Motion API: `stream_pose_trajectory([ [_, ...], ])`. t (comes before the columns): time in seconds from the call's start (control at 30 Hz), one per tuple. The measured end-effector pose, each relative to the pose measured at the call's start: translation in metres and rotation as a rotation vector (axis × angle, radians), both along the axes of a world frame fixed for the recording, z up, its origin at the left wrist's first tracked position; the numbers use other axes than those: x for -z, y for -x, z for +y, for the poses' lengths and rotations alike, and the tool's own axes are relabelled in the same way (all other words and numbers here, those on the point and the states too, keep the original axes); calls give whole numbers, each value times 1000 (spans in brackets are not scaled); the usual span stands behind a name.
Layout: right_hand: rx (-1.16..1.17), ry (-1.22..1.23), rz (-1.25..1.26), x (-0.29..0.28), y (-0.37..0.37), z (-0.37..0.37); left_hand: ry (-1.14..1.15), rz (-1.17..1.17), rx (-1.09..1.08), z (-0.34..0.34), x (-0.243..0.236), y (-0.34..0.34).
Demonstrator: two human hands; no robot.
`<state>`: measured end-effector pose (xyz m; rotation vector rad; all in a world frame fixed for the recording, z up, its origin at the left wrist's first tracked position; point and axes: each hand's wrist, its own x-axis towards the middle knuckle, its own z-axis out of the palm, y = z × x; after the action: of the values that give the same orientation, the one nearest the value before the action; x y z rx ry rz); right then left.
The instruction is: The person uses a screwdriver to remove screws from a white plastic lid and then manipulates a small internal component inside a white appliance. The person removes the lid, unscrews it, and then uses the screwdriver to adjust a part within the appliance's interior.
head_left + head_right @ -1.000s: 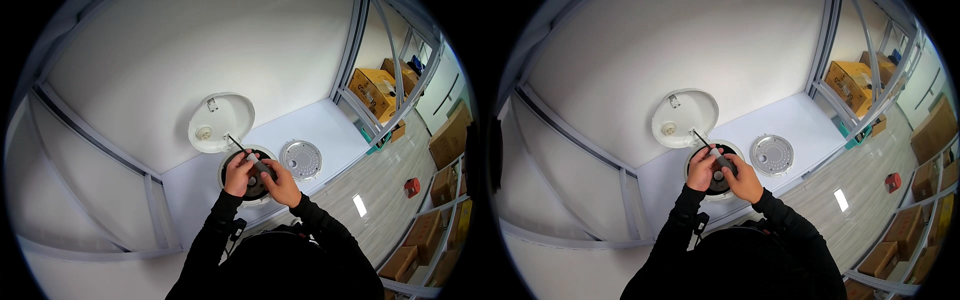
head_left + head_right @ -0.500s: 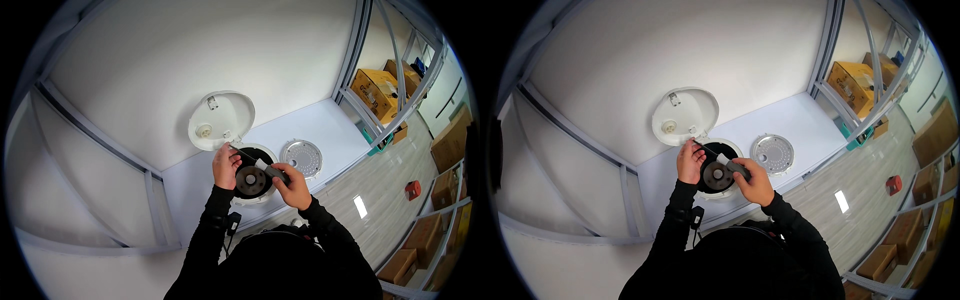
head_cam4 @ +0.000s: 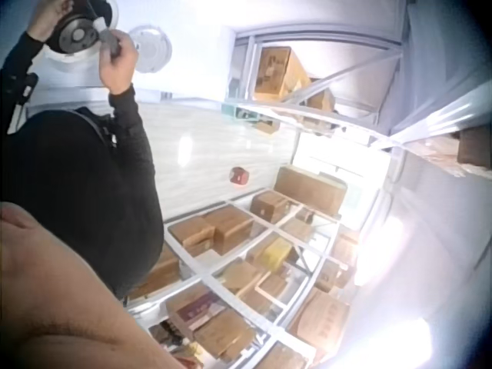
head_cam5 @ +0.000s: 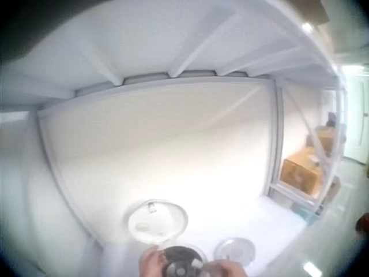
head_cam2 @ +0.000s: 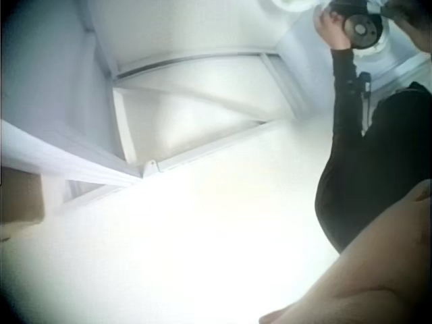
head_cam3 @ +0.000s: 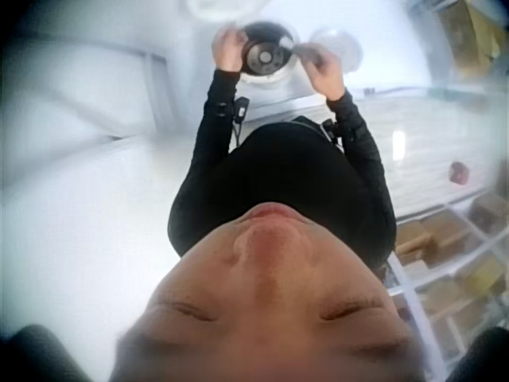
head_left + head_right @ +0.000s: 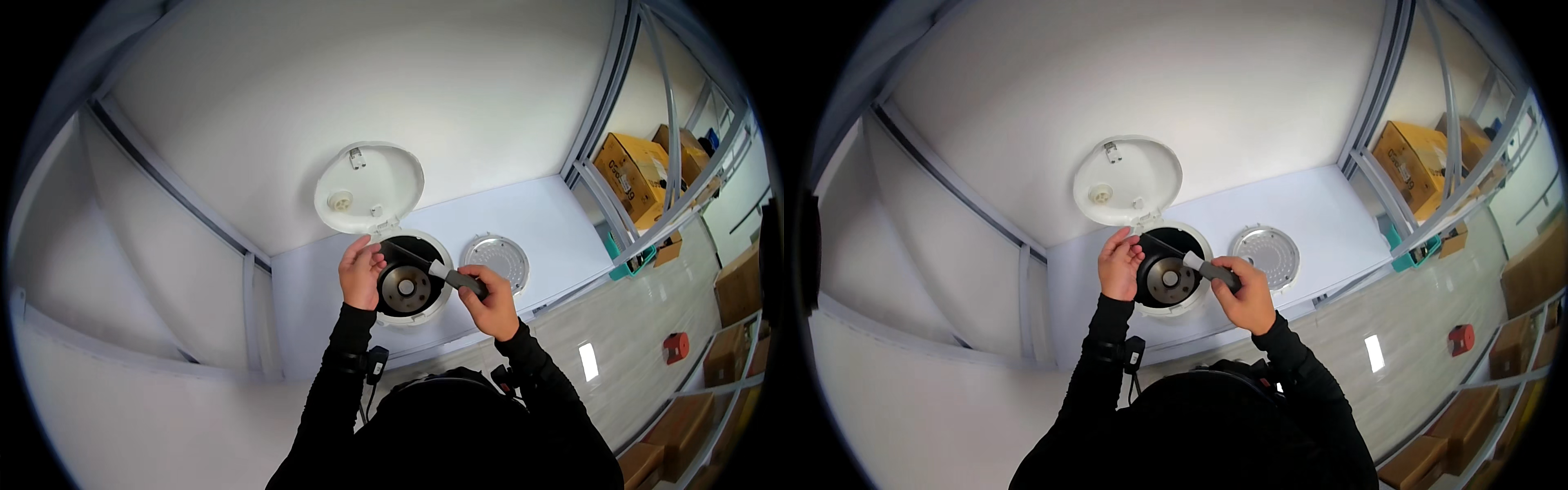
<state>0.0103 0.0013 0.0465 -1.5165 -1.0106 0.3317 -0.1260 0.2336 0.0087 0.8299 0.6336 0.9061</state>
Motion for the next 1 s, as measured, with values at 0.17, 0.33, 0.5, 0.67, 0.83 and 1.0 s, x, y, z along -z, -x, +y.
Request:
stream_pose_trajectory([
  [0.17,-82,31,-11,-11,-18,-3,171,-66,98,-18,-4,12],
  [0.33,-137,-23,-56,-8,-27,2,-70,142,71,-42,-9,10],
  [0.5,-91,-23,-165,-9,-19,9,-178,254,148,-64,-13,1],
  [0.67,-79,6,-255,-10,1,26,-186,288,258,-57,-21,-12],
  [0.83,-37,24,-225,-5,23,51,-226,318,293,-24,-11,-19],
  [1.0,48,17,-96,-1,43,66,-274,307,423,7,-7,-13],
])
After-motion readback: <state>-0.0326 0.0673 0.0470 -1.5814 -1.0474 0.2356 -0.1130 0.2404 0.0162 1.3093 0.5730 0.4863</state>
